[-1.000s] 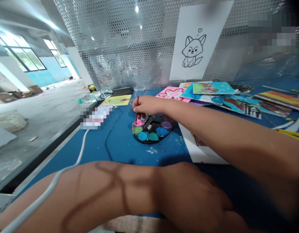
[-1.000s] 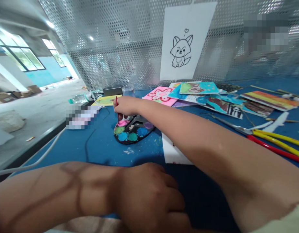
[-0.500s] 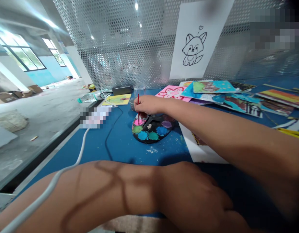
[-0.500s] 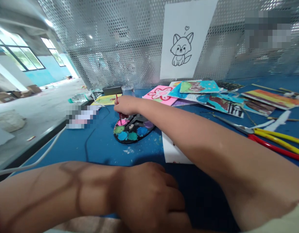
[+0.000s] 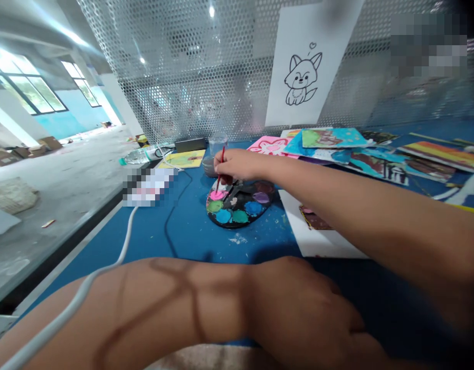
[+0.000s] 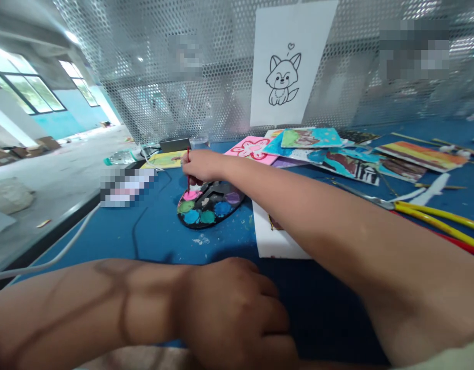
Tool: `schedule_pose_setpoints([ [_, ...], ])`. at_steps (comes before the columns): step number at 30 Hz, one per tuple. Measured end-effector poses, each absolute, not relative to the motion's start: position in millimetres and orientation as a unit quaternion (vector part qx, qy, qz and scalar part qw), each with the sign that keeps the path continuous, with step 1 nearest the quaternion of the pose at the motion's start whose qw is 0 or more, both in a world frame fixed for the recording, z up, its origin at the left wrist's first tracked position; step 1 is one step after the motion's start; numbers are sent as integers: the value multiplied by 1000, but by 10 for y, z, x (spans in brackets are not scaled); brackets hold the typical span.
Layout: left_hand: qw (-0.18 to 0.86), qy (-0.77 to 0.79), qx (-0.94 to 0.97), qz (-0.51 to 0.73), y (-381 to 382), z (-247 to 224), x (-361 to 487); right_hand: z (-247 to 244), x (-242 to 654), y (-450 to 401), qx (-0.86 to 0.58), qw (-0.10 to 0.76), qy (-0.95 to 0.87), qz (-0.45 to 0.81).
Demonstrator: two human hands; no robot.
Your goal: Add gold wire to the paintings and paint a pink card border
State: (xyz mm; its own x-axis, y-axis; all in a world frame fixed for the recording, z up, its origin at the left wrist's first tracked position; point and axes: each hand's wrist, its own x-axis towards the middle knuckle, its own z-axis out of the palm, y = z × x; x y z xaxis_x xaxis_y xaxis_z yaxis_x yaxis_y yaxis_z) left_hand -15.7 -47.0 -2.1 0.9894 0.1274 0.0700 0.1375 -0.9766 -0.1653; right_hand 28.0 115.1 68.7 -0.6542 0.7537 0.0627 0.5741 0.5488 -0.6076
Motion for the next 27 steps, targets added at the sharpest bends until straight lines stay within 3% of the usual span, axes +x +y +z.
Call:
schedule_pose_setpoints([
  [5,34,-32,-998,-44,-443,22,-100,925,856,1159,-418,401,-758,300],
  [7,26,-47,-998,-42,-444,39,-94,897,1160,1117,-439,437,-727,295],
  [10,43,-121,-988,-81,-449,74,-95,687,1518,964,-510,395,-721,252],
  [12,58,-185,-976,-104,-454,92,-97,505,1648,838,-538,372,-699,289],
  [16,80,-269,-953,-114,-480,91,-94,251,1730,675,-544,383,-684,299],
  [27,33,-289,-956,-28,-541,157,-44,137,1778,659,-499,313,-791,166],
])
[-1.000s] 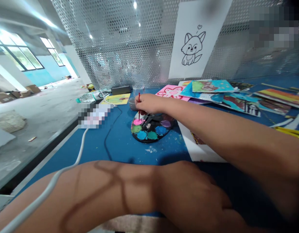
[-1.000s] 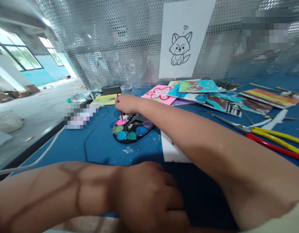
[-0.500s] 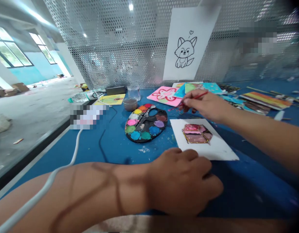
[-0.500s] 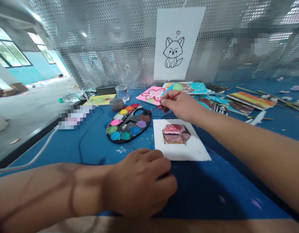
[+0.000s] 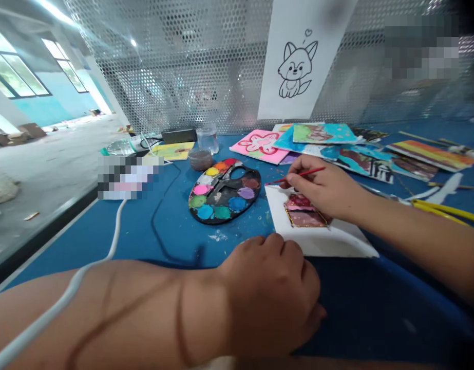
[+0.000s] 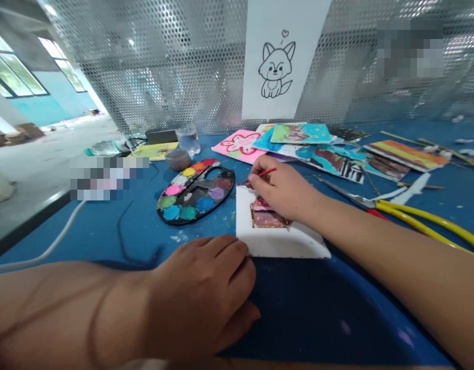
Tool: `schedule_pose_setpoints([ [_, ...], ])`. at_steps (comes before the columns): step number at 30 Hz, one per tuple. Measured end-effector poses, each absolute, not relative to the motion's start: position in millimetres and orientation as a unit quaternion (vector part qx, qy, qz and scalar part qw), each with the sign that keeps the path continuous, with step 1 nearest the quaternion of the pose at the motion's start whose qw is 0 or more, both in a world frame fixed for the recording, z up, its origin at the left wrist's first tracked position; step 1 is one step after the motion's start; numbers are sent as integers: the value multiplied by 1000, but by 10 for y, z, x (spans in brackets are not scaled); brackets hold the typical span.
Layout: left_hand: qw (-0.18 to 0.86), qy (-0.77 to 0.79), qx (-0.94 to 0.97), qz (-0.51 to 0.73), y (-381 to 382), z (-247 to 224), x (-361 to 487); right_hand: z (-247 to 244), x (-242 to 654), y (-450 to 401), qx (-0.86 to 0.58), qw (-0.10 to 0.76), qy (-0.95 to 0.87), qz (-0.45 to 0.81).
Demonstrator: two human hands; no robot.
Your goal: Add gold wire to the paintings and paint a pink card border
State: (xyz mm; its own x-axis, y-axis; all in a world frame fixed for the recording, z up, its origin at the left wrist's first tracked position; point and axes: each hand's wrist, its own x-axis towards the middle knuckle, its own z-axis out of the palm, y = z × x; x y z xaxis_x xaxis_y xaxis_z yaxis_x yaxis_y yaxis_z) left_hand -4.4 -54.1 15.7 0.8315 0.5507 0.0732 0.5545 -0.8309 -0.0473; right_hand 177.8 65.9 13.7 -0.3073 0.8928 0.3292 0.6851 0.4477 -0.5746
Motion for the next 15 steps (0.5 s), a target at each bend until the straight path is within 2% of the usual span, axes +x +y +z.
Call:
schedule_pose_setpoints([
  [15,42,-292,-952,-77,-575,107,-68,173,1730,599,-522,252,-798,165],
])
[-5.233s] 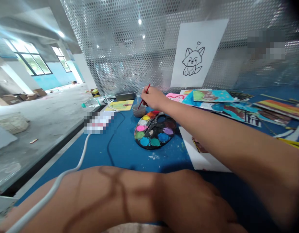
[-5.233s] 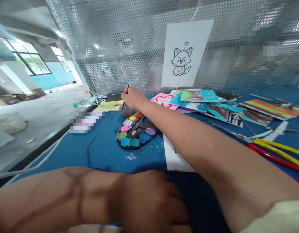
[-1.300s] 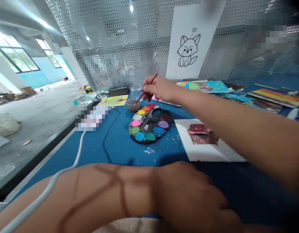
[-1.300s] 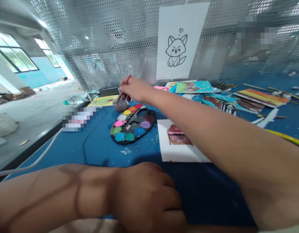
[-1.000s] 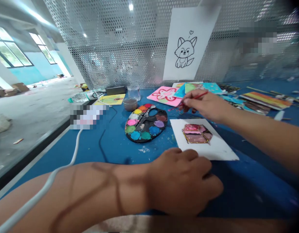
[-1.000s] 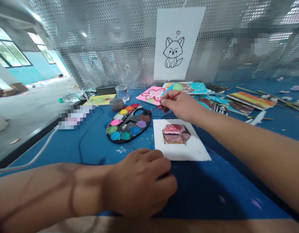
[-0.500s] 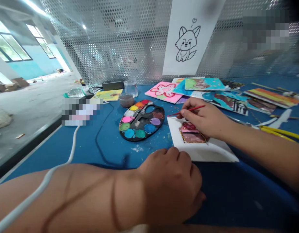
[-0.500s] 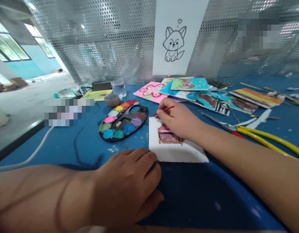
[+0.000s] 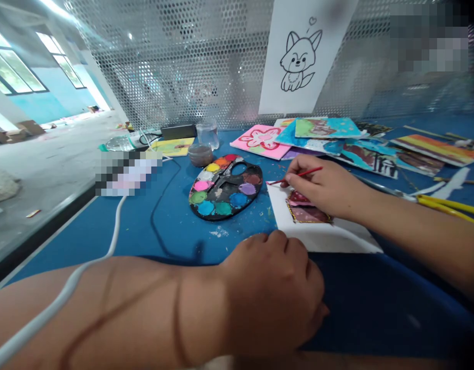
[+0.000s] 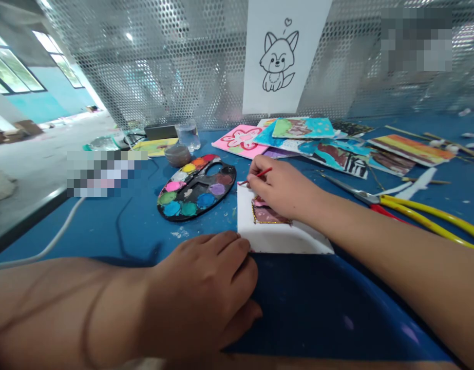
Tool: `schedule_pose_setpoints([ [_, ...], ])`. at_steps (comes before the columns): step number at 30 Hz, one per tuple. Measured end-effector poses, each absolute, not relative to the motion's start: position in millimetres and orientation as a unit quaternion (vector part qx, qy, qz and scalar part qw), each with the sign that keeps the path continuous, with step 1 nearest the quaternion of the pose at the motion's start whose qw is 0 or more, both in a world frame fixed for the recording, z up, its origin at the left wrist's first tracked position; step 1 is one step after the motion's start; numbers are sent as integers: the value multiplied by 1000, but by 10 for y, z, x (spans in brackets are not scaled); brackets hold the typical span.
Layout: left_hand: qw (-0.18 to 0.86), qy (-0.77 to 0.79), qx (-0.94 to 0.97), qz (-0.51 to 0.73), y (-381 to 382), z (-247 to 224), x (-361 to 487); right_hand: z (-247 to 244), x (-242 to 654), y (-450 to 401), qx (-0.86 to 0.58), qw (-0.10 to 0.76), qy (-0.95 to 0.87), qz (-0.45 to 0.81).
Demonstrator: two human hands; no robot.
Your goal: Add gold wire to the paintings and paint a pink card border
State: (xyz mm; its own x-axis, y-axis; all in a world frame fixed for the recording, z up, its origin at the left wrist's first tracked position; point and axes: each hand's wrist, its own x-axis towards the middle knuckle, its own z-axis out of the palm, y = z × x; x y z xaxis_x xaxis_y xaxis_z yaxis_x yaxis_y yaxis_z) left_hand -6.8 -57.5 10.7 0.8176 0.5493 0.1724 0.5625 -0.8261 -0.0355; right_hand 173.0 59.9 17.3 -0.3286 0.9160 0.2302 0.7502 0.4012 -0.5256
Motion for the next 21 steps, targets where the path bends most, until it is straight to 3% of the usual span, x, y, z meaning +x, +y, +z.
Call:
schedule_pose_setpoints([
  [8,101,-290,-945,-113,-601,79,-72,235,1677,606,-529,232,-800,161],
  [15,75,-269,-958,-62,-661,95,-60,318,1639,571,-540,218,-793,182],
  [21,112,-265,-953,-94,-678,62,-69,326,1632,567,-544,218,-788,187],
])
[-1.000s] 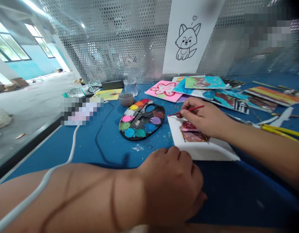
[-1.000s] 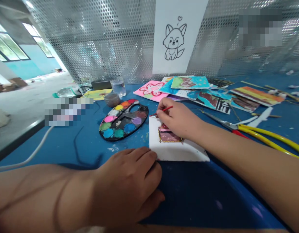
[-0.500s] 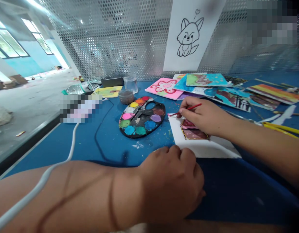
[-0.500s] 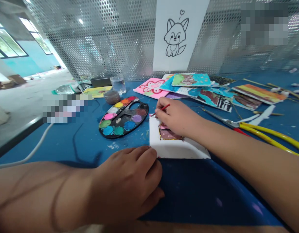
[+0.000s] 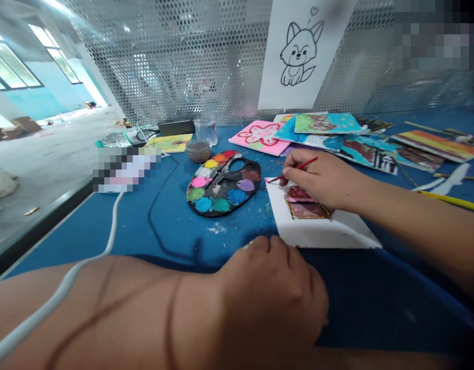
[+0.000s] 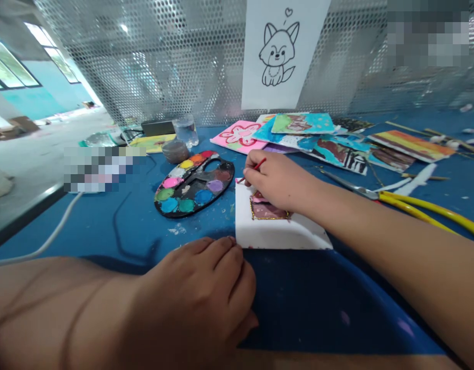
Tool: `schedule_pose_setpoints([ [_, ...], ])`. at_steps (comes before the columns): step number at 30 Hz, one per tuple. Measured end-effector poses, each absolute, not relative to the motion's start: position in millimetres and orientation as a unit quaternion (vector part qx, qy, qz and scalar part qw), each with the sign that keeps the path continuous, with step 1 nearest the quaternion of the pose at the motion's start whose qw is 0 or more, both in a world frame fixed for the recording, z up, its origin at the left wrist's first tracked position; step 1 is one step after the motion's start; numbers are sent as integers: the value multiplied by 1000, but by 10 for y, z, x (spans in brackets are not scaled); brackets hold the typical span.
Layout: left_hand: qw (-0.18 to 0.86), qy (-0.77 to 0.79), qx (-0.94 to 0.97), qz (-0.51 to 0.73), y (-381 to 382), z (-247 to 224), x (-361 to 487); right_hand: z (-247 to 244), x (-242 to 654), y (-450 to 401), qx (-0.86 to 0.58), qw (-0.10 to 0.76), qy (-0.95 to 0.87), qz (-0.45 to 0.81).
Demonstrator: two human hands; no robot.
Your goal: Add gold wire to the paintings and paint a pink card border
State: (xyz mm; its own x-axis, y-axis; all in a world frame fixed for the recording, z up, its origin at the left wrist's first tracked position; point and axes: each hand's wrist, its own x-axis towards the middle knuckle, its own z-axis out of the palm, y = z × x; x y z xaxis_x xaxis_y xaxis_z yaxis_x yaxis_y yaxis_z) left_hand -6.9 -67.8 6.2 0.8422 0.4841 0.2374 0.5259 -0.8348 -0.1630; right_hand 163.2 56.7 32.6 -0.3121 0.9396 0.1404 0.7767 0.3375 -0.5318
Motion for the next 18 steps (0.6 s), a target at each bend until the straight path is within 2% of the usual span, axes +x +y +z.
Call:
schedule_pose_setpoints([
  [11,135,-265,-948,-113,-714,71,-92,367,1645,492,-535,222,-784,222],
  [18,114,-266,-955,-57,-718,114,-72,418,1633,408,-528,216,-798,193],
])
